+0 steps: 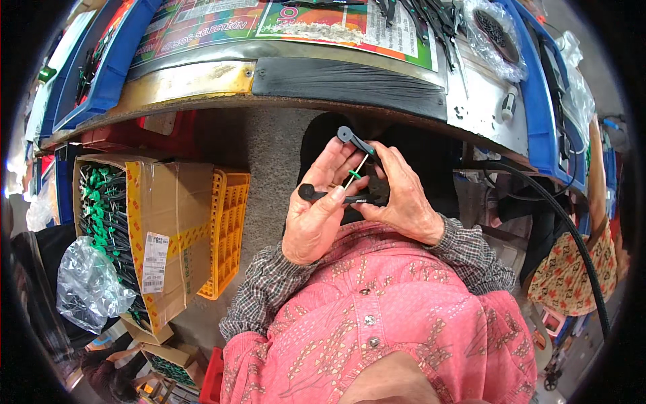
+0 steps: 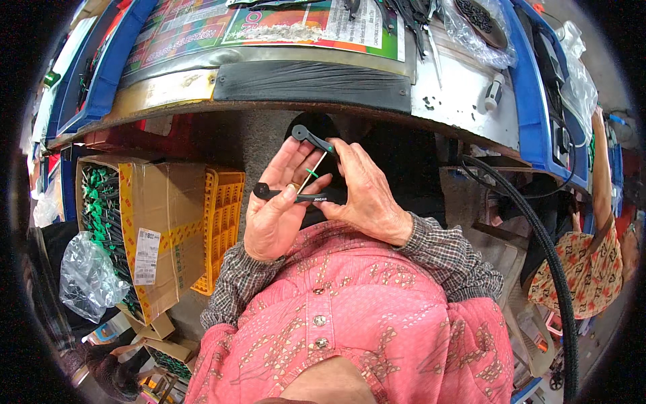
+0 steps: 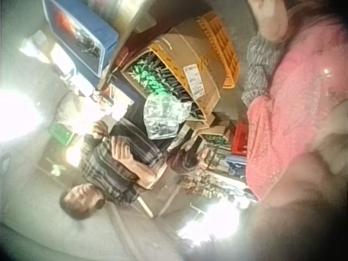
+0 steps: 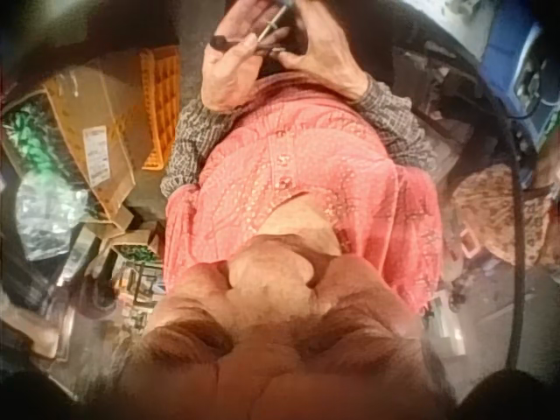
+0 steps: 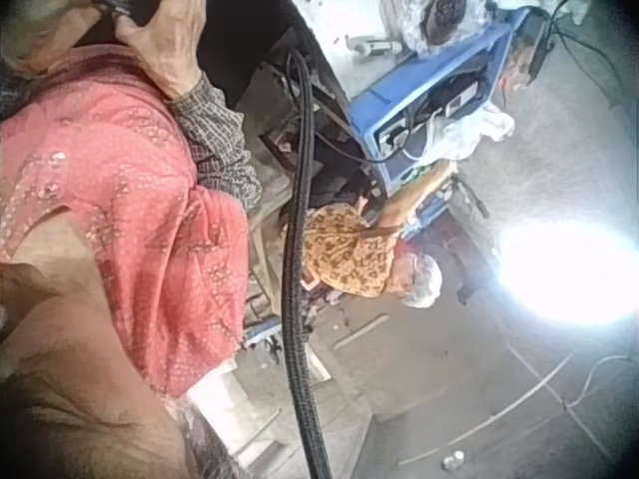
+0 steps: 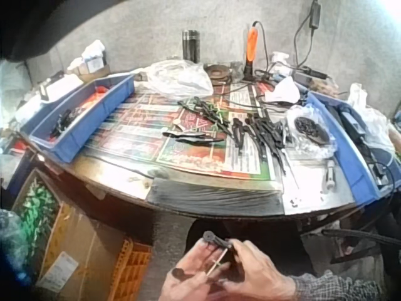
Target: The person assembles small plastic parts, metal rods, and green components by hand at a workbench.
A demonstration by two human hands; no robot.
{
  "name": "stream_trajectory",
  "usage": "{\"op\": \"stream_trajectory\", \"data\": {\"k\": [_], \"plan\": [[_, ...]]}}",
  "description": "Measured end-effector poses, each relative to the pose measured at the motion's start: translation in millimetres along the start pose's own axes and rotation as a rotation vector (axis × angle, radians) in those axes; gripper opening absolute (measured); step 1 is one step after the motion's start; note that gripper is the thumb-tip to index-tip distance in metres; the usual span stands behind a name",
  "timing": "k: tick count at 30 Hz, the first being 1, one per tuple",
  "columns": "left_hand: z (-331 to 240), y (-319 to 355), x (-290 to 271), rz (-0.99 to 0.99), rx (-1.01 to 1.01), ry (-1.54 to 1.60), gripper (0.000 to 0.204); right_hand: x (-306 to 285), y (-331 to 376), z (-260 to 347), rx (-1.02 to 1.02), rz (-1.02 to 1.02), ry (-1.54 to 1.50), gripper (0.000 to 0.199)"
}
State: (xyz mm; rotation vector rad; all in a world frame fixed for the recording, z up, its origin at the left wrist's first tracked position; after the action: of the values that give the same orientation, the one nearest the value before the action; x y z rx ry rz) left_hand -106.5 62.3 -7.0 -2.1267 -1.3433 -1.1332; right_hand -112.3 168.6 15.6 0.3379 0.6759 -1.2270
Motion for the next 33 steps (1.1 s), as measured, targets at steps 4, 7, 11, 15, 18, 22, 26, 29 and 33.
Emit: {"op": "stream_trajectory", "data": {"k": [4,7,11,15,18,22,26,29,33], "plan": [[-4,-1,2,0.005,0.019,0.026,0.065,-4,-1,3,-0.069,-0.078,-0.03,0.089],[0,-3,2,-0.013,-0.012,0.119,0.064,-4,-1,3,-0.087,-0.094,-0.025,0.091],[9,-3,3,-0.055,-0.063,0.159,0.063,-7,-3,5,-0.113,-0.092,-0.01,0.094],[10,-3,5,-0.04,-0.059,0.055,0.063,-5,-2,0,-0.104,-0.061,-0.024,0.093],[10,-2,1,-0.019,-0.049,-0.061,0.065,-5,-2,-7,-0.089,-0.053,-0.006,0.087],[0,-2,-1,-0.05,0.008,-0.151,0.071,-9,-2,-8,-0.107,-0.091,-0.055,0.079],[1,-3,3,-0.003,0.0,0.083,0.073,-5,-1,-14,-0.025,-0.055,-0.103,0.077],[4,-7,-9,-0.088,-0.012,0.08,0.073,-6,0,-14,-0.042,-0.051,-0.109,0.077],[1,-11,0,-0.027,0.012,-0.027,0.076,-6,1,-11,-0.083,-0.055,-0.101,0.08]]}}
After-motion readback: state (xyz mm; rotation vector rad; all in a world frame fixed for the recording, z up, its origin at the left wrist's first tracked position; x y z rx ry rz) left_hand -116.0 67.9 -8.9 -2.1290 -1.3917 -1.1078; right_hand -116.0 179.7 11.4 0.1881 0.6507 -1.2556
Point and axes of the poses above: each hand's wrist, its own y-axis away from the middle knuckle, its own x-axis out of the palm, z = x × y, the point moved 10 cm from there along -y, towards the middle knuckle, and after that the axes turned 7 degrees about -x, right-handed, at the moved point
